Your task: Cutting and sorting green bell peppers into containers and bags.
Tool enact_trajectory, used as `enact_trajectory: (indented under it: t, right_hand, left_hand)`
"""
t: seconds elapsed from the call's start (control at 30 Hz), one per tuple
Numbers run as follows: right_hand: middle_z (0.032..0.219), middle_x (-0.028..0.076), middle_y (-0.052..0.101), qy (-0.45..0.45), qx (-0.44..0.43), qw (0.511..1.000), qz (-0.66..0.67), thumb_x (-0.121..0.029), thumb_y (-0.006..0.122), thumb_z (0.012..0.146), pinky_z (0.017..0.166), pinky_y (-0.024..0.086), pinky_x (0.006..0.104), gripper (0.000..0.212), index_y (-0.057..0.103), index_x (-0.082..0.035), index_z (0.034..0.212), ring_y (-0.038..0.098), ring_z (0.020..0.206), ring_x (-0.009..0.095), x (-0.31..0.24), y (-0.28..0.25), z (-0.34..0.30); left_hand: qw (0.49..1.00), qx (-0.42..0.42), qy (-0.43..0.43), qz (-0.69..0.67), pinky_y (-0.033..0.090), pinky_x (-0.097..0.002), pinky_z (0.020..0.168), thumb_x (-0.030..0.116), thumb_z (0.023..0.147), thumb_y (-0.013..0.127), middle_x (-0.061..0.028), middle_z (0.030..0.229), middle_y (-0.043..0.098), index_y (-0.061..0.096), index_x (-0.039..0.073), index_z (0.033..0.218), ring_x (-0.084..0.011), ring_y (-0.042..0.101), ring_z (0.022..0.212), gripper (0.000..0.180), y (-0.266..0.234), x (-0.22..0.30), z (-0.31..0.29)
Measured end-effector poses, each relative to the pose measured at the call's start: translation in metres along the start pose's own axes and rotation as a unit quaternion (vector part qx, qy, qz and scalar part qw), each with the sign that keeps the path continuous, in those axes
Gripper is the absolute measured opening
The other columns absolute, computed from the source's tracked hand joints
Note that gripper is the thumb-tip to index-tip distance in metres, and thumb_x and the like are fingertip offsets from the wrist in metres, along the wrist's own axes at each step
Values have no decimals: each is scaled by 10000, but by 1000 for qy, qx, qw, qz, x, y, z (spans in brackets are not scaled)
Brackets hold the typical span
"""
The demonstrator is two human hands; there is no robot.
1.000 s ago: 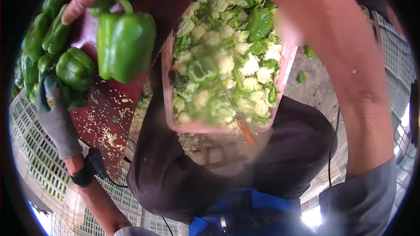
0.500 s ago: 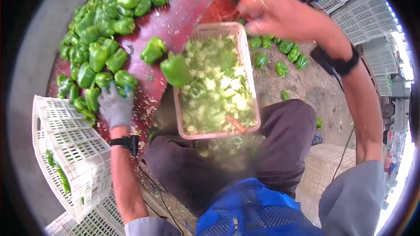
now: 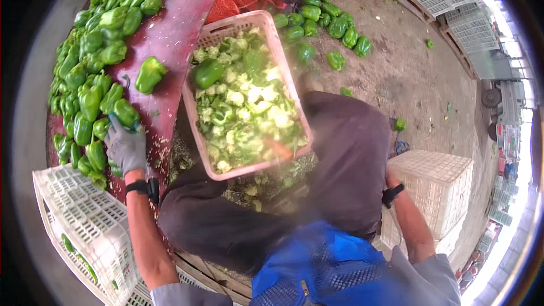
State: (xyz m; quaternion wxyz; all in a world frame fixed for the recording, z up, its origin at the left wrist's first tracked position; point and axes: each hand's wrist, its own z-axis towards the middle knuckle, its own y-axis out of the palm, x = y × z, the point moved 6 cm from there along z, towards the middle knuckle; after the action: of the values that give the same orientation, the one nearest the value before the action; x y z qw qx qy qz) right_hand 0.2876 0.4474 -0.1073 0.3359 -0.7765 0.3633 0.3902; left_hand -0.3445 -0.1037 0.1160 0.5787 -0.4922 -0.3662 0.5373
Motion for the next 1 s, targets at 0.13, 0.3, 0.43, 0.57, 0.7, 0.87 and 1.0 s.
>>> enact_trajectory:
  t: [0.13,0.3,0.43,0.57,0.7,0.87,1.0]
  right_hand:
    - [931,52,735,127,-46,985,-107,-172,738,955,754,549,362,270,702,5,1155,693,824,193,118,23,-55]
    - [939,51,735,191,-108,967,-131,-178,745,951,752,549,359,278,701,3,1157,691,827,187,156,62,-89]
    - [945,49,735,213,-114,963,-120,-183,750,947,751,549,357,285,701,2,1159,690,829,182,165,71,-88]
    - [951,48,735,225,-126,960,-112,-188,755,944,749,549,355,292,700,0,1160,689,832,177,170,79,-85]
    - [957,47,735,213,-138,962,-100,-193,760,940,748,549,352,299,700,-1,1162,687,834,172,173,92,-69]
    - [964,45,734,196,-155,965,-81,-199,766,936,746,549,350,308,699,-3,1164,686,837,166,165,104,-64]
    - [970,43,734,154,-170,972,-54,-204,771,932,745,549,348,315,699,-5,1165,685,839,161,148,107,-53]
  left_hand:
    - [999,-9,28,20,505,-530,1079,341,849,809,-207,1414,631,377,68,1654,-434,595,1269,953,17,-3,5]
    - [999,-25,21,22,466,-528,1147,271,834,822,-264,1485,586,374,5,1634,-477,546,1343,955,25,-36,-2]
    - [999,-15,52,1,432,-522,1166,213,822,804,-268,1478,583,346,-21,1641,-481,545,1309,967,22,-22,2]
    - [998,-28,54,-9,405,-524,1183,190,826,787,-286,1471,571,317,-44,1643,-484,519,1318,971,19,-18,2]
    - [996,-74,36,-16,385,-543,1200,271,856,806,-311,1521,508,276,-65,1640,-508,480,1346,1004,19,-15,4]
    - [987,-155,-11,-41,357,-533,1247,326,861,808,-285,1646,368,129,-1,1703,-502,420,1439,1130,22,-21,7]
    - [990,-124,-15,-70,354,-526,1255,348,838,819,-277,1662,356,172,20,1698,-502,379,1494,1125,14,-25,-8]
